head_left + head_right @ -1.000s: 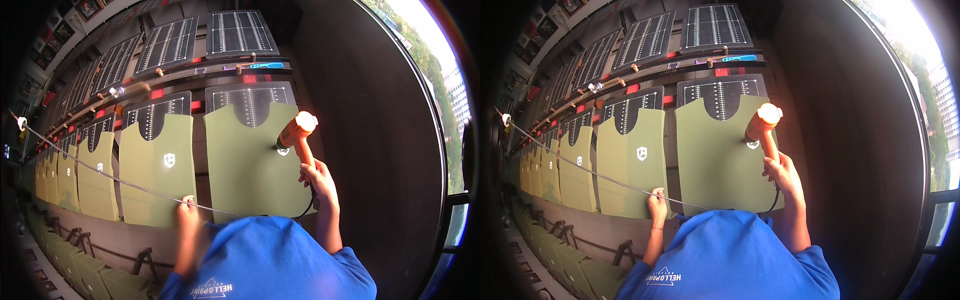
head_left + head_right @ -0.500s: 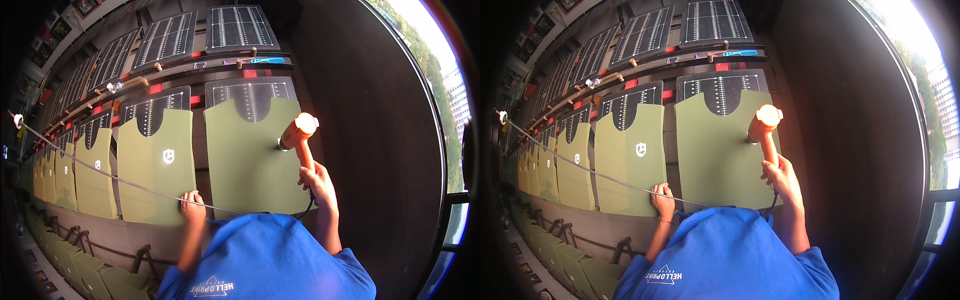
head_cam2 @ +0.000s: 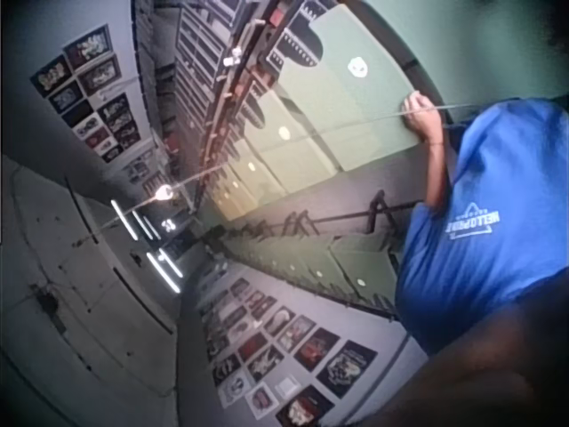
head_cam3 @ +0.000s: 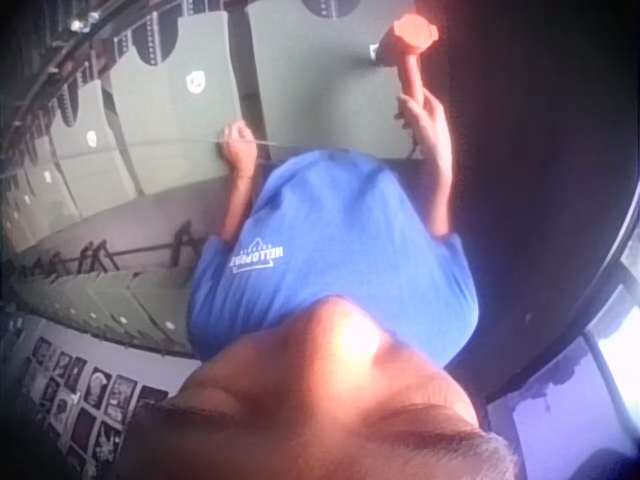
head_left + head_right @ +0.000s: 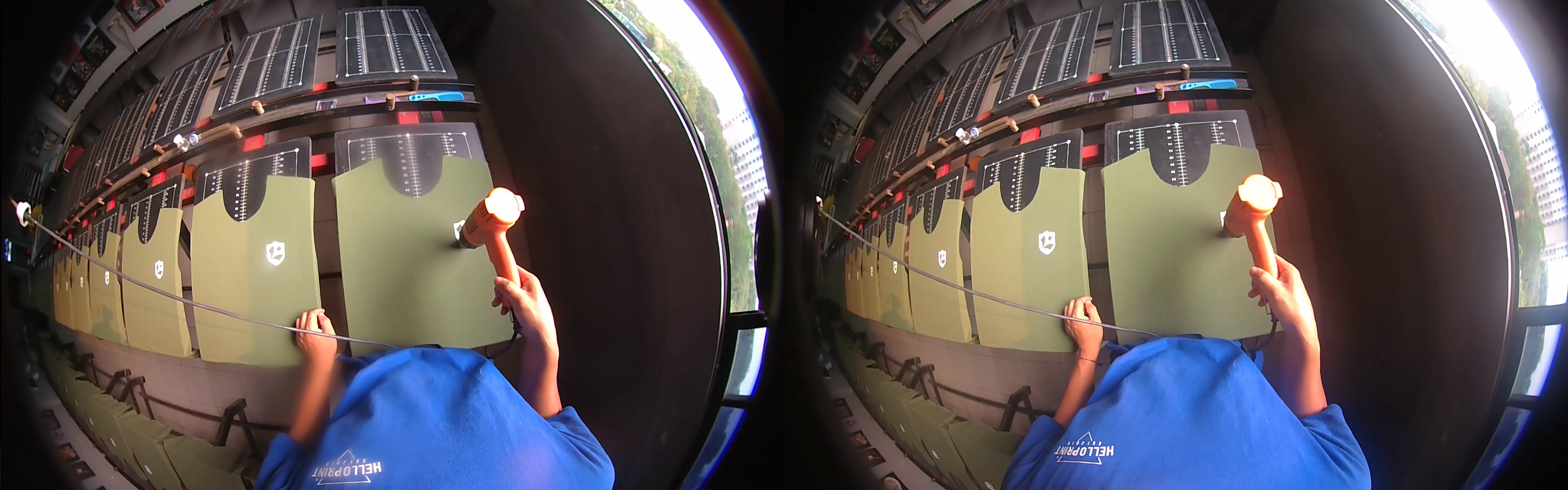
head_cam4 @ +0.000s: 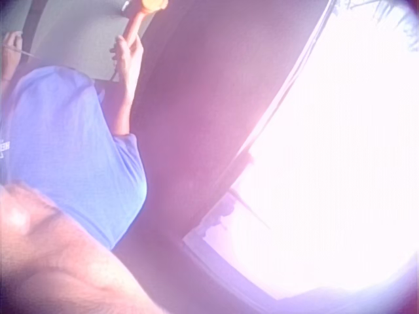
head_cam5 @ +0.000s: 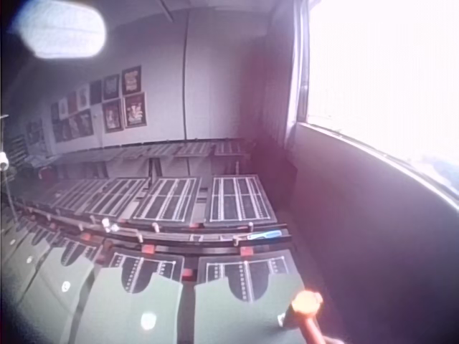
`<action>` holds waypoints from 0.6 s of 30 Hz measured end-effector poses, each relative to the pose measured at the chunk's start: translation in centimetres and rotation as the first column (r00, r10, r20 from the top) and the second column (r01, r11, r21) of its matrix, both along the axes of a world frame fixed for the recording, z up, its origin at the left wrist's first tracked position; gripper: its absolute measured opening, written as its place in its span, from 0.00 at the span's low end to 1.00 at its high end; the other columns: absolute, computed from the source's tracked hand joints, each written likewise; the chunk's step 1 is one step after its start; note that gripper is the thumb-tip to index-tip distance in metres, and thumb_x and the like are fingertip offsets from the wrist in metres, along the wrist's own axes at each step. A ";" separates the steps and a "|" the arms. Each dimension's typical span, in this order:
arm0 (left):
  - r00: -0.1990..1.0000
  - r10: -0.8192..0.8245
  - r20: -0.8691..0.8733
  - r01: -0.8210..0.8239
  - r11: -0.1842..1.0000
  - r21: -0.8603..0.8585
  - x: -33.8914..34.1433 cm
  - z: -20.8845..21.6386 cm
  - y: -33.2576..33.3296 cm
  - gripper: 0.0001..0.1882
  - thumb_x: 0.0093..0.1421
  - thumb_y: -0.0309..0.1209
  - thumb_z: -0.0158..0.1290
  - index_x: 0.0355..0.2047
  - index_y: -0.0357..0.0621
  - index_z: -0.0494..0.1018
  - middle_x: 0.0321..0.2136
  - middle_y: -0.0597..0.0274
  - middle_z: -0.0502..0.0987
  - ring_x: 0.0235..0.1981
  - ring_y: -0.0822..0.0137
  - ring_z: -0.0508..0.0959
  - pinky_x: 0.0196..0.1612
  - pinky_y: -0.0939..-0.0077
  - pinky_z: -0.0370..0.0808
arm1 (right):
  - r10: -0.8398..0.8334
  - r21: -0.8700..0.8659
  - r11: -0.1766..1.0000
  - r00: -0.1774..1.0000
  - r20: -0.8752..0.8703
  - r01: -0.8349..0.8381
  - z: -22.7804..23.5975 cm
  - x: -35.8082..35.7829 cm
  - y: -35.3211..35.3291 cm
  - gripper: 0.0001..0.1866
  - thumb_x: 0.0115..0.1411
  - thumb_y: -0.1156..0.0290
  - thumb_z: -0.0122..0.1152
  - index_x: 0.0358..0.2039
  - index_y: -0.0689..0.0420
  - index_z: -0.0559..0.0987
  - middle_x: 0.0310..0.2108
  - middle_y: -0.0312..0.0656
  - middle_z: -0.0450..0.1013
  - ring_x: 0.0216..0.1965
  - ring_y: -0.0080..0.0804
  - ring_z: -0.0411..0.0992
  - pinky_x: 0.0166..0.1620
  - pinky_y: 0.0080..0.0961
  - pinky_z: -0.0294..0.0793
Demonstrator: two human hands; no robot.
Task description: The person uses a heat gun to apply heat to a series of green t-shirts laid out on a rack. They move the heat gun systematically across the surface of each shirt, likely to set a print or transfer. Another person is visible in the background working at a separate station.
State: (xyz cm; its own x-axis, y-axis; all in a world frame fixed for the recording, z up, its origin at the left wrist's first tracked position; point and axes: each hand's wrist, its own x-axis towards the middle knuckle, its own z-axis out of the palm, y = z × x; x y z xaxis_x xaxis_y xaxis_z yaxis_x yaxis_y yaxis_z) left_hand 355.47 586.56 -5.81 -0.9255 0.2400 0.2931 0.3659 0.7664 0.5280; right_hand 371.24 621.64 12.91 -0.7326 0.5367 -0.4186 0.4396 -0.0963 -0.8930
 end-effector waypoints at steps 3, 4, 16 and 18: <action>1.000 -0.011 0.002 0.011 1.000 0.002 0.1 0.0 -0.1 0.08 0.59 0.29 0.48 0.31 0.41 0.76 0.29 0.54 0.76 0.33 0.50 0.74 0.38 0.58 0.71 | -0.025 0.046 0.999 0.998 0.051 0.022 0.1 0.1 -0.7 0.13 0.60 0.64 0.59 0.37 0.61 0.73 0.22 0.32 0.69 0.23 0.20 0.72 0.26 0.19 0.71; 1.000 -0.023 -0.001 0.023 1.000 0.003 -0.1 0.0 -0.2 0.07 0.59 0.29 0.49 0.31 0.41 0.76 0.29 0.54 0.76 0.33 0.52 0.74 0.37 0.59 0.71 | -0.029 0.075 0.997 0.997 0.065 0.024 0.4 0.0 -1.0 0.13 0.60 0.64 0.59 0.37 0.61 0.73 0.22 0.32 0.69 0.23 0.20 0.71 0.26 0.19 0.71; -0.060 -0.648 0.759 0.243 0.728 0.641 0.5 5.6 -0.2 0.27 0.67 0.45 0.50 0.58 0.38 0.67 0.44 0.54 0.77 0.42 0.68 0.76 0.50 0.73 0.73 | -0.191 -0.003 0.981 0.969 -0.158 0.193 -2.0 -1.8 -1.4 0.22 0.58 0.58 0.62 0.47 0.59 0.72 0.27 0.32 0.71 0.28 0.20 0.73 0.29 0.19 0.72; -0.091 -0.645 0.758 0.317 0.703 0.636 0.7 5.7 0.6 0.25 0.68 0.47 0.46 0.55 0.40 0.71 0.42 0.58 0.78 0.41 0.71 0.74 0.47 0.75 0.72 | -0.293 -0.090 0.956 0.928 -0.230 0.280 -2.4 -0.6 -2.4 0.23 0.57 0.58 0.63 0.48 0.59 0.72 0.27 0.32 0.71 0.28 0.20 0.72 0.29 0.19 0.72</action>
